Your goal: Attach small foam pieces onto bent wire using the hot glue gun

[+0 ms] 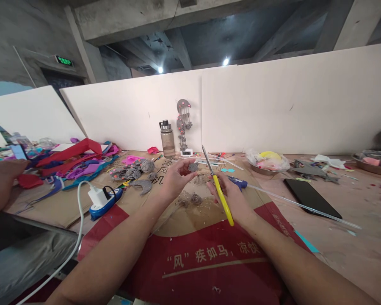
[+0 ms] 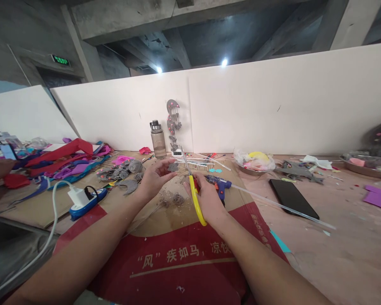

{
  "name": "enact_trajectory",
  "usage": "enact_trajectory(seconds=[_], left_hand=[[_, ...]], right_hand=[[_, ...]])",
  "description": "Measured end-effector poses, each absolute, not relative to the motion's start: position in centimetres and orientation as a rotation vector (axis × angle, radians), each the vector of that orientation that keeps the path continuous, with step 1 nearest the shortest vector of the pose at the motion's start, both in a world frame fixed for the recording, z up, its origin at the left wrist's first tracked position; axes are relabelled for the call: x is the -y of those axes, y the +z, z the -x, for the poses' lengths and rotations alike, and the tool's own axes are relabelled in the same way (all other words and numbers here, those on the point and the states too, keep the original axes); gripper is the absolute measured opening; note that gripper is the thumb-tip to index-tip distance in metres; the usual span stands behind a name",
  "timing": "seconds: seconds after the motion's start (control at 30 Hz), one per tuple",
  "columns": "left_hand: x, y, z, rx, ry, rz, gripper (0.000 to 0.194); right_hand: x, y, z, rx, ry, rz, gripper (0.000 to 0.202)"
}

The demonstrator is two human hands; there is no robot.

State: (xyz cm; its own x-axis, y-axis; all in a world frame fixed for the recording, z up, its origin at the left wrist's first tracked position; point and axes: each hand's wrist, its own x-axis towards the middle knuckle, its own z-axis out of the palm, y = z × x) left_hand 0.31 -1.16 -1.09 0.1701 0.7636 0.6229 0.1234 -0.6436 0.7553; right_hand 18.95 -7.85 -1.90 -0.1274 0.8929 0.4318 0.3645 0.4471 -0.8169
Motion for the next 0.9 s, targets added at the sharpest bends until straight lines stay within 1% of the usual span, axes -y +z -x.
enact_trajectory(seconds=[0.13,0.27,0.37,0.47,0.6,0.63,0.7,0.77,0.9], left_hand=[[1.2,-1.0,-0.3,-0.858,1.465,-1.898,0.047],[1.1,-0.5,0.4,-0.966,1.455,-1.857,0.032],[0.1,-0.2,1.9,-1.190,1.458,-1.830,0.046],[-1.7,-0.3,4.1,-1.303,1.415,-1.757,0.049],[-4.1,-1.4,6.4,-1.386,1.240,-1.700,0.039],[-4.4,-1.7,6.7,-1.414,1.241,-1.686,0.033],[-4.9,-2.0,7.3,-1.425,1.314,-1.575,0.019],[-5.1,-1.9,7.7,-1.327,1.439,-1.399,0.006],[-5.1,-1.3,8.3,-1.082,1.556,-1.172,0.027]], right_hand=[[7.9,-1.9,-18.8,1.657,0.670,1.056,0.033],[7.4,-2.5,-18.9,1.651,0.649,1.055,0.032],[7.0,-3.0,-19.2,1.665,0.629,1.087,0.034],[6.6,-3.2,-19.7,1.698,0.582,1.173,0.034],[6.6,-2.7,-20.2,1.811,0.485,1.348,0.030],[6.7,-2.5,-20.2,1.845,0.464,1.399,0.028],[6.9,-2.1,-20.2,1.897,0.412,1.487,0.027],[7.2,-1.7,-20.0,1.936,0.362,1.526,0.027],[7.6,-1.3,-19.7,1.994,0.324,1.542,0.028]])
